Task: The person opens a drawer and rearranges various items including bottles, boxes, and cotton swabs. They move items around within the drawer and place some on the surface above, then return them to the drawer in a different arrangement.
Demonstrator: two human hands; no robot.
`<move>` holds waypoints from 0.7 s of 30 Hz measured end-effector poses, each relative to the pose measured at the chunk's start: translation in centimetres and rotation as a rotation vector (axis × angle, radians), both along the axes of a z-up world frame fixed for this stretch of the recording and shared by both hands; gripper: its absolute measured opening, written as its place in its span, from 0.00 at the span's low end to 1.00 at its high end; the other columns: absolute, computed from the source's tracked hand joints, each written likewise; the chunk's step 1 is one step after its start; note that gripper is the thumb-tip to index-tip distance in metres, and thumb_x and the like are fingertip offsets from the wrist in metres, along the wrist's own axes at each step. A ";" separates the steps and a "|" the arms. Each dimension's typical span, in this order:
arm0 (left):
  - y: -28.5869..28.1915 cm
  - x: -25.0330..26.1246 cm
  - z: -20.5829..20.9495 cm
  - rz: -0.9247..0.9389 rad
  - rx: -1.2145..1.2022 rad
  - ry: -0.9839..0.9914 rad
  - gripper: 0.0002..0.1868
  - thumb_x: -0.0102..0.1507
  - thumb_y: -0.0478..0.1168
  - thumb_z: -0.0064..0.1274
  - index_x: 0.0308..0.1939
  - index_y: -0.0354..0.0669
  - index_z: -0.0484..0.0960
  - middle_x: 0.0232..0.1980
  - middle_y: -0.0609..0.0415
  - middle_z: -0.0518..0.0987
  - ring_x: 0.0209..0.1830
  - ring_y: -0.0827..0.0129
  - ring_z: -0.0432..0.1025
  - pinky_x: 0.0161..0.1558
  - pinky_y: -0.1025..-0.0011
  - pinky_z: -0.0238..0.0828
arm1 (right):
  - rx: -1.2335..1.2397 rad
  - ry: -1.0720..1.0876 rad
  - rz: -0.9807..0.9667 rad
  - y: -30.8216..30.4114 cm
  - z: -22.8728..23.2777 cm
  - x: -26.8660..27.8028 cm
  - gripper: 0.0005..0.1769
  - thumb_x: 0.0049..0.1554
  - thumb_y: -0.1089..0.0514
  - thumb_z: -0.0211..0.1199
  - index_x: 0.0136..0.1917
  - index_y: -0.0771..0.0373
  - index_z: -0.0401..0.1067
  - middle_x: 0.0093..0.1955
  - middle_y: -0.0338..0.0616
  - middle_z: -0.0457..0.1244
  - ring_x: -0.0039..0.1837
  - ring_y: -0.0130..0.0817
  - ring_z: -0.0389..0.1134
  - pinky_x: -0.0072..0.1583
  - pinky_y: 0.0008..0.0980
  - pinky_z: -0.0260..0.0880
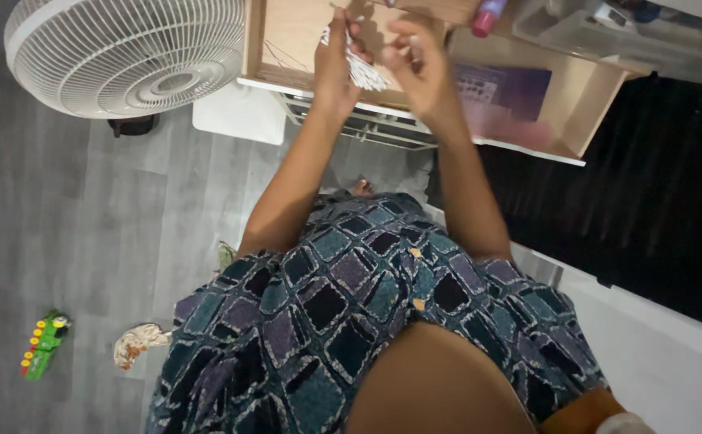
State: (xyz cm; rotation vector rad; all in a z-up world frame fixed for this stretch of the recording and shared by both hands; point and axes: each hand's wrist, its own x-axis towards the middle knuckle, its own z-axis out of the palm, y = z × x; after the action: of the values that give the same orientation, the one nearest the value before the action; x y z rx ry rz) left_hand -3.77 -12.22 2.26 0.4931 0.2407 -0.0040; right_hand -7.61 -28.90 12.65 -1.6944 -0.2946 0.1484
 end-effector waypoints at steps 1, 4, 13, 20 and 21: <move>0.1 0.1 -0.1 -0.011 0.040 -0.021 0.18 0.75 0.52 0.54 0.49 0.39 0.74 0.36 0.57 0.70 0.28 0.74 0.66 0.30 0.71 0.68 | 0.007 -0.002 0.022 1.6 -1.2 0.9 0.20 0.68 0.59 0.61 0.72 0.59 0.64 0.57 0.38 0.64 0.56 0.24 0.66 0.56 0.25 0.68; -0.1 -0.4 0.2 -0.074 0.083 0.013 0.21 0.69 0.54 0.50 0.52 0.38 0.75 0.44 0.52 0.79 0.42 0.69 0.76 0.44 0.68 0.77 | 0.073 0.056 0.048 4.7 -4.7 2.7 0.19 0.72 0.52 0.56 0.72 0.60 0.63 0.61 0.40 0.64 0.61 0.26 0.64 0.64 0.27 0.67; -0.7 0.0 1.3 0.099 0.541 0.172 0.27 0.67 0.56 0.49 0.60 0.39 0.71 0.48 0.49 0.80 0.50 0.63 0.73 0.54 0.65 0.70 | 0.405 0.339 -0.023 7.3 -9.9 3.9 0.33 0.69 0.38 0.50 0.77 0.62 0.59 0.77 0.46 0.58 0.78 0.36 0.55 0.77 0.36 0.53; 0.8 1.9 -1.1 0.095 0.436 0.120 0.26 0.68 0.55 0.46 0.60 0.39 0.69 0.51 0.50 0.79 0.55 0.62 0.73 0.58 0.66 0.70 | 0.313 0.396 0.067 7.7 -9.4 4.7 0.39 0.68 0.37 0.51 0.83 0.60 0.48 0.83 0.41 0.49 0.83 0.30 0.45 0.79 0.33 0.45; 1.1 2.1 -1.7 0.078 0.380 0.116 0.25 0.69 0.55 0.46 0.59 0.40 0.70 0.50 0.51 0.78 0.55 0.63 0.73 0.58 0.65 0.71 | 0.303 0.361 0.120 7.6 -9.5 4.9 0.38 0.69 0.41 0.53 0.83 0.60 0.47 0.82 0.42 0.49 0.82 0.32 0.46 0.79 0.33 0.46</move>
State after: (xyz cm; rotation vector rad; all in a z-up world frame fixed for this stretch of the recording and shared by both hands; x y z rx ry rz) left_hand -1.63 -11.14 0.61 0.8626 0.3773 0.0905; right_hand -2.66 -21.32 3.18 -1.3201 -0.1383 0.4698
